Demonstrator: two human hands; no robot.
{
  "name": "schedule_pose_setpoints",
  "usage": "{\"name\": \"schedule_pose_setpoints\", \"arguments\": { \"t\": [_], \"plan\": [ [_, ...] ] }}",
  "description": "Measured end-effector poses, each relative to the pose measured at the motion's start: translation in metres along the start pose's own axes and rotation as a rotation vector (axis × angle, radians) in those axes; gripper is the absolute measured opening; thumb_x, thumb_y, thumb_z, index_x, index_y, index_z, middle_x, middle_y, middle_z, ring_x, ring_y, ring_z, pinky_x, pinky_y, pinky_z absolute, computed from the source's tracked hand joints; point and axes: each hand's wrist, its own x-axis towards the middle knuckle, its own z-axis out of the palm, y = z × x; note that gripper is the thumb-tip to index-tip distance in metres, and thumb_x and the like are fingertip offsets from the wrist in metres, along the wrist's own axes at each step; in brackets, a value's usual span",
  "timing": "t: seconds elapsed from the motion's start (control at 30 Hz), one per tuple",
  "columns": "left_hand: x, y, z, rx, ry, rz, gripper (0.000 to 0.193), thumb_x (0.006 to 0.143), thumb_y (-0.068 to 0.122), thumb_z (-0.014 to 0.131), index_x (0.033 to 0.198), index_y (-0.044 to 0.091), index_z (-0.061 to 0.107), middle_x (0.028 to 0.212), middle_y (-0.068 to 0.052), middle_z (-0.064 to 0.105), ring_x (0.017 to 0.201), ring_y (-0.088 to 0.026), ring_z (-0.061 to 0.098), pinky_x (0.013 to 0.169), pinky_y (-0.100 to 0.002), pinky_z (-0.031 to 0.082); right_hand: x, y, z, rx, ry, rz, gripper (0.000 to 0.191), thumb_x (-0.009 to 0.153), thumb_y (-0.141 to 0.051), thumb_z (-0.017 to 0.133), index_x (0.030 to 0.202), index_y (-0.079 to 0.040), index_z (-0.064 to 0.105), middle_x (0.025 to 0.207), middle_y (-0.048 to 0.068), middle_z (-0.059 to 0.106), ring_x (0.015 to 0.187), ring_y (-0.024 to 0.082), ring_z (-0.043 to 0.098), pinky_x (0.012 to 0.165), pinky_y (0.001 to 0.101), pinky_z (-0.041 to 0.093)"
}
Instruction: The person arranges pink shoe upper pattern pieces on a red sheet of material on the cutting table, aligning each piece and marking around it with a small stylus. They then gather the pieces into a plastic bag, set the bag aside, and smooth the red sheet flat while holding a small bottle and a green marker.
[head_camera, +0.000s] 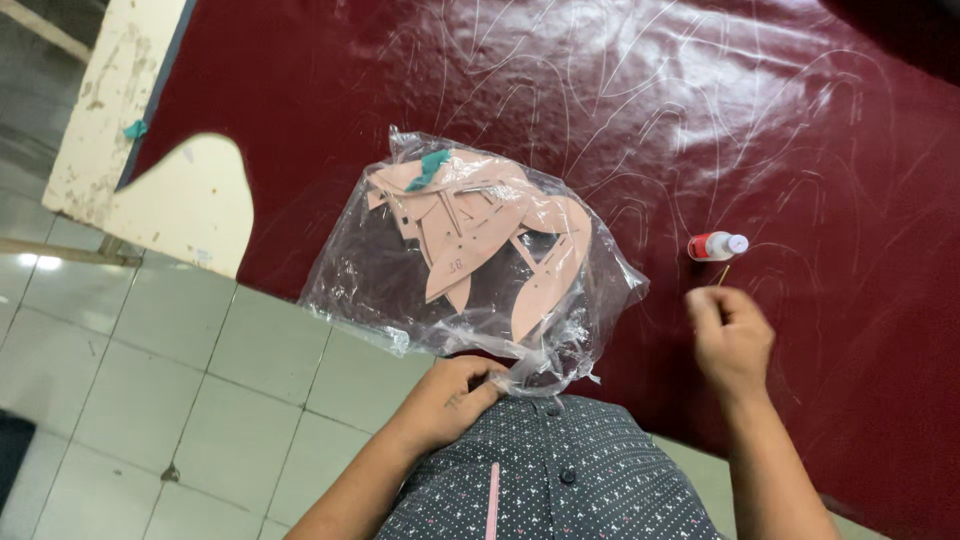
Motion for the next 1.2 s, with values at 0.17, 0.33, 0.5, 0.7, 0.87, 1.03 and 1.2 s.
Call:
{"name": "schedule_pose_setpoints", "arguments": {
  "t": [0.17,0.33,0.5,0.7,0.87,1.03,1.2],
  "plan": [
    [-0.013,0.006,0.014,-0.238,-0.043,0.077,0.03,0.099,0.021,0.062,0.121,0.004,0.071,0.115,-0.009,0.076,0.107,-0.017,0.07,0.095,-0.031,0.053,-0.025,-0.036,0.022,0.104,-0.566,-0.328,0.034,0.088,-0.006,0.064,0.121,-0.008,0.072,0.116,0.009,0.072,0.099,0.02,0.073,0.083,0.031,0.06],
    [-0.035,0.037,0.016,-0.49,-0.142,0.079,0.03,0.1,0.021,0.062,0.123,0.003,0.07,0.119,-0.01,0.073,0.11,-0.015,0.065,0.1,-0.031,0.05,-0.008,-0.075,0.068,-0.131,-0.563,-0.647,0.029,0.089,-0.012,0.075,0.118,-0.013,0.073,0.11,0.01,0.073,0.095,0.029,0.071,0.08,0.038,0.058],
    [-0.064,0.067,0.007,-0.069,0.18,-0.143,0.026,0.093,0.025,0.066,0.102,0.003,0.076,0.099,-0.01,0.077,0.092,-0.019,0.074,0.086,-0.032,0.055,0.006,-0.103,0.081,0.046,-0.262,-1.014,0.034,0.087,-0.009,0.074,0.12,-0.007,0.067,0.118,0.014,0.065,0.108,0.033,0.065,0.09,0.043,0.055],
    [-0.087,0.065,0.012,-0.175,0.412,0.237,0.029,0.095,0.025,0.065,0.103,-0.001,0.075,0.097,-0.01,0.07,0.093,-0.022,0.068,0.086,-0.033,0.052,-0.004,-0.134,0.082,-0.078,-0.585,-0.946,0.034,0.09,-0.019,0.078,0.123,-0.013,0.072,0.103,0.008,0.071,0.113,0.032,0.065,0.109,0.0482,0.046],
    [-0.108,0.063,0.015,-0.037,0.511,-0.132,0.052,0.088,0.051,0.068,0.079,0.0,0.07,0.077,-0.012,0.068,0.075,-0.022,0.064,0.073,-0.032,0.051,-0.02,-0.149,0.077,0.091,-0.254,-1.124,0.05,0.084,-0.024,0.077,0.128,-0.005,0.062,0.13,0.025,0.053,0.126,0.038,0.048,0.107,0.0473,0.042],
    [-0.1,0.077,0.014,0.271,0.847,0.388,0.066,0.094,0.065,0.061,0.097,-0.001,0.061,0.096,-0.014,0.06,0.092,-0.028,0.061,0.081,-0.038,0.05,-0.031,-0.147,0.071,-0.085,-0.116,-1.097,0.038,0.08,-0.017,0.084,0.114,-0.015,0.068,0.118,0.012,0.061,0.117,0.028,0.055,0.097,0.0442,0.044],
    [-0.036,0.072,0.014,0.527,0.741,0.222,0.039,0.091,0.042,0.066,0.096,0.004,0.07,0.091,-0.013,0.07,0.085,-0.032,0.069,0.075,-0.045,0.055,-0.053,-0.122,0.067,0.115,-0.324,-0.88,0.028,0.087,-0.011,0.08,0.112,-0.014,0.069,0.096,0.005,0.068,0.088,0.015,0.066,0.074,0.031,0.054]
  ]
}}
